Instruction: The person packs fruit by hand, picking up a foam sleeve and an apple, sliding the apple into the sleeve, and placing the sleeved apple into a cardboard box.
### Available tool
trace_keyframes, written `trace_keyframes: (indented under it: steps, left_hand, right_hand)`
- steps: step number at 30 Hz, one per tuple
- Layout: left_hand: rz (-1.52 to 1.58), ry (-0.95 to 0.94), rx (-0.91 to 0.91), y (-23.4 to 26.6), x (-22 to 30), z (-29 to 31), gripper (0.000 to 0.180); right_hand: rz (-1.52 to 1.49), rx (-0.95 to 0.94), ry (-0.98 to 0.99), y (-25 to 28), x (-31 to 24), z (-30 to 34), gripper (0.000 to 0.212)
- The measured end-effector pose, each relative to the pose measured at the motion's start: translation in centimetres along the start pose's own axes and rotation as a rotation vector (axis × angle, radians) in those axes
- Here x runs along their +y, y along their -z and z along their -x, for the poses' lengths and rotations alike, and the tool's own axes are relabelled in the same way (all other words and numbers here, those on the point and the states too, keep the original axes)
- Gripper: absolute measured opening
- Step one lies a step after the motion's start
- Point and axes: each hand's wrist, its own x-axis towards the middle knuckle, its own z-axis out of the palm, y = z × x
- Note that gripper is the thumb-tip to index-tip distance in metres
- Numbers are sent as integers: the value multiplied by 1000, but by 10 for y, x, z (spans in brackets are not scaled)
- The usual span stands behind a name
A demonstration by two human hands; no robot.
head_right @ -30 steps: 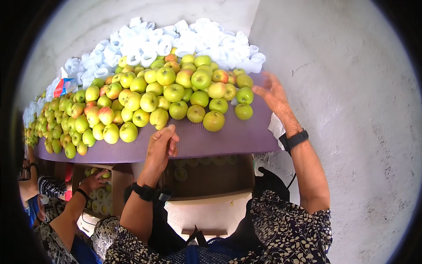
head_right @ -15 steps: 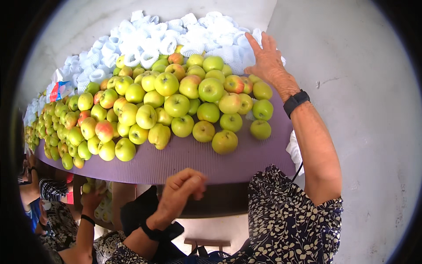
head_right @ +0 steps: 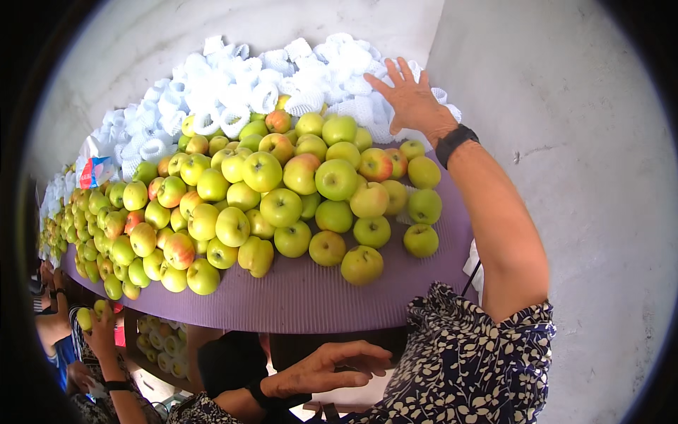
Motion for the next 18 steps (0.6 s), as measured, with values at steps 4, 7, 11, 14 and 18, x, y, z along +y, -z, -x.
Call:
trace_keyframes:
  steps: [4,7,11,14,18]
  left_hand:
    - [27,26,52,-1,1,-5,42]
    - [37,44,54,3,-2,-4,39]
    - [63,43,60,9,-4,-1,38]
    - [37,-14,94,13,-2,-2,37]
    - [38,22,89,20,5,-7,37]
  right_hand:
    - [134,-71,130,-10,-4,-20,119]
    - [125,-141,149,-22,-5,-33,119]
    - [-29,-234,101,-39,-1,-44,114]
    - [-102,-289,31,-52,6,-48,110]
    - [-93,-356,-31,-67,18,-55,109]
